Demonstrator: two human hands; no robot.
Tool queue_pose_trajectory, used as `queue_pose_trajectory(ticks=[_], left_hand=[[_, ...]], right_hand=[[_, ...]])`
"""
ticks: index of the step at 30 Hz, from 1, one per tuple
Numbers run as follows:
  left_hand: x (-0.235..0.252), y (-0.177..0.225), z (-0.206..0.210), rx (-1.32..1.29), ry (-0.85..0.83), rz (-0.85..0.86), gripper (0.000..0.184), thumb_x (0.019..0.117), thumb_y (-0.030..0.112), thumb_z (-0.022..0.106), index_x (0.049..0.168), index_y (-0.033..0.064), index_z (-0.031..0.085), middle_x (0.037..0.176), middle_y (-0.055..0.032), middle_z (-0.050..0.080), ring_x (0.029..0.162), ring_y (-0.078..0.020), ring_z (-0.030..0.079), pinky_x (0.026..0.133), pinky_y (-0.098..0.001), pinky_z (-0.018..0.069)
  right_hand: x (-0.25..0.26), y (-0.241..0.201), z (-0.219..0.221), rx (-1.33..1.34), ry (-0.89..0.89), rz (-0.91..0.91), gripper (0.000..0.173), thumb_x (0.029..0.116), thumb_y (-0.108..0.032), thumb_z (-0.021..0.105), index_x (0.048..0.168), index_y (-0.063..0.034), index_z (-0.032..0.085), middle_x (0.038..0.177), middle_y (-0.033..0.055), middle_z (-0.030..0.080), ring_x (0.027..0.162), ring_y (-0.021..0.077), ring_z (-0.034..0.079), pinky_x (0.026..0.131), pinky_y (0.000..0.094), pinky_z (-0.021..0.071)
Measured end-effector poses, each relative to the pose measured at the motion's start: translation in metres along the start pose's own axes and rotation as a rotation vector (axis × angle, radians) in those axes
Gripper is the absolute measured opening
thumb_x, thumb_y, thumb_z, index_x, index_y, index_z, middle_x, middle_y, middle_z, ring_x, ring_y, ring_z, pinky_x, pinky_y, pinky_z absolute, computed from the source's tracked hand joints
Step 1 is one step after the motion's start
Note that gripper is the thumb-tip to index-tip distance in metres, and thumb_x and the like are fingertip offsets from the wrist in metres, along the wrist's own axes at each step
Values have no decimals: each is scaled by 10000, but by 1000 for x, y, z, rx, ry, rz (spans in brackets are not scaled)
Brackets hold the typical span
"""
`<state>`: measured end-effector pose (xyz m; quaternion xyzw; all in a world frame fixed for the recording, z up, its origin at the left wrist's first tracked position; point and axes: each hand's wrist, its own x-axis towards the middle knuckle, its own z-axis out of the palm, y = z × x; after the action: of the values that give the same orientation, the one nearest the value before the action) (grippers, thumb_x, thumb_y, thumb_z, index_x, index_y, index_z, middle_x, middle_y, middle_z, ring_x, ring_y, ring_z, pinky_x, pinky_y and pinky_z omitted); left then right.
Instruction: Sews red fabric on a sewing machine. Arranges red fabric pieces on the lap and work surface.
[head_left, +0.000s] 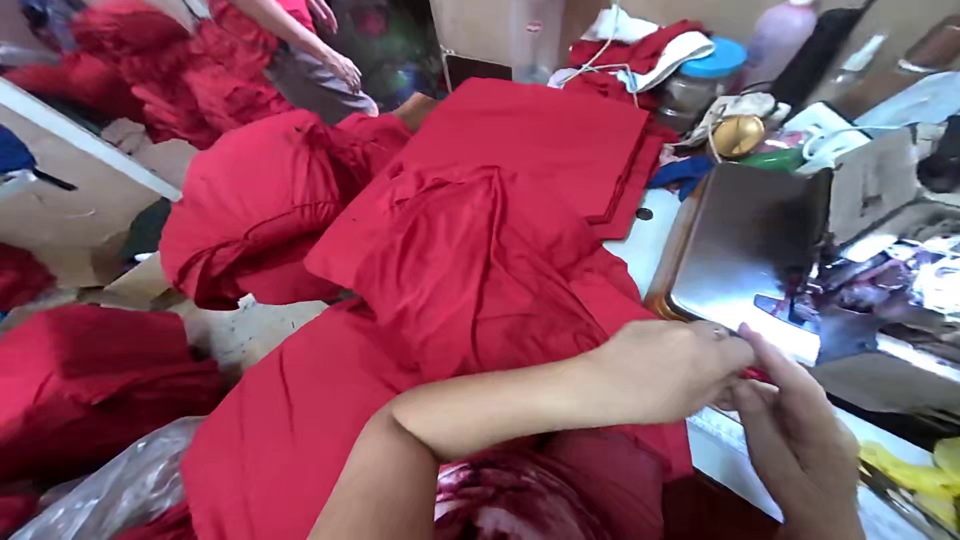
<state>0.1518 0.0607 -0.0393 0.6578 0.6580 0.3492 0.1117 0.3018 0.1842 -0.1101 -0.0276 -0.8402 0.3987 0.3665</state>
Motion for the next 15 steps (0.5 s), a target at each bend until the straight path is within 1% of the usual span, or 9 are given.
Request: queue_pose_trajectory(ticks=[1, 2, 3, 4, 6, 9, 11, 13, 15], left_hand=[[6, 1, 2, -6, -36, 14, 163, 998, 83, 593, 1049, -29, 700, 951, -194, 695, 927, -335, 707, 785, -480, 566], [14, 3, 1, 7, -94, 9, 185, 1016, 88, 572, 1083, -32, 696, 996, -201, 696, 970, -344, 701, 822, -485, 561], [22, 4, 1, 31, -138, 8, 204, 1032, 97, 554, 1111, -34, 689, 1035, -206, 695, 1009, -350, 692, 852, -485, 553], [31, 4, 3, 52, -151, 19, 209, 1036, 99, 549, 1126, -33, 685, 1056, -205, 694, 1028, -349, 689, 862, -479, 551], [42, 4, 12, 68, -116, 60, 197, 1017, 73, 568, 1131, -33, 690, 1056, -199, 700, 1017, -340, 695, 848, -462, 554], [48, 4, 14, 63, -126, 87, 180, 989, 57, 597, 1116, -19, 699, 1041, -189, 692, 998, -332, 686, 820, -457, 544], [47, 5, 7, 73, -147, 107, 187, 975, 85, 626, 1113, 0, 718, 1051, -178, 703, 1008, -327, 686, 821, -468, 537], [46, 7, -5, 76, -152, 144, 198, 976, 121, 634, 1109, 11, 733, 1058, -165, 716, 1014, -316, 688, 831, -472, 530], [46, 15, -17, 84, -120, 187, 192, 972, 134, 641, 1086, 25, 749, 1045, -142, 729, 997, -296, 695, 831, -463, 529]], right_hand=[[1, 0, -8, -46, 9, 22, 338, 1052, -176, 547, 1341, -7, 591, 1176, 55, 690, 842, -44, 661, 734, 141, 571], [2, 1, -18, -114, 19, 37, 272, 1035, -158, 569, 1182, 58, 645, 1013, 96, 694, 762, -24, 629, 681, 135, 541], [3, 5, -30, -181, 23, 45, 281, 1031, -160, 577, 1062, 104, 669, 922, 143, 676, 746, 6, 599, 683, 134, 505], [3, 9, -40, -225, 23, 57, 315, 1033, -160, 566, 1002, 136, 669, 897, 171, 663, 766, 14, 587, 703, 132, 485], [1, 15, -50, -250, 41, 84, 328, 1040, -152, 544, 977, 154, 645, 915, 153, 648, 815, -41, 576, 733, 89, 466], [-4, 6, -42, -221, 152, 142, 291, 1023, -104, 559, 1013, 177, 633, 926, 111, 653, 758, -69, 577, 667, 89, 480], [-12, -12, -31, -132, 266, 167, 214, 1023, -70, 554, 1097, 128, 592, 963, 5, 633, 713, -86, 575, 625, 109, 506], [-19, -28, -8, -2, 355, 160, 50, 1036, -74, 528, 1053, -59, 572, 867, -140, 631, 672, -81, 608, 609, 129, 544], [-27, -37, 22, 195, 277, 216, 130, 1057, -167, 552, 1168, -233, 576, 985, -199, 706, 850, -12, 705, 755, 211, 612]])
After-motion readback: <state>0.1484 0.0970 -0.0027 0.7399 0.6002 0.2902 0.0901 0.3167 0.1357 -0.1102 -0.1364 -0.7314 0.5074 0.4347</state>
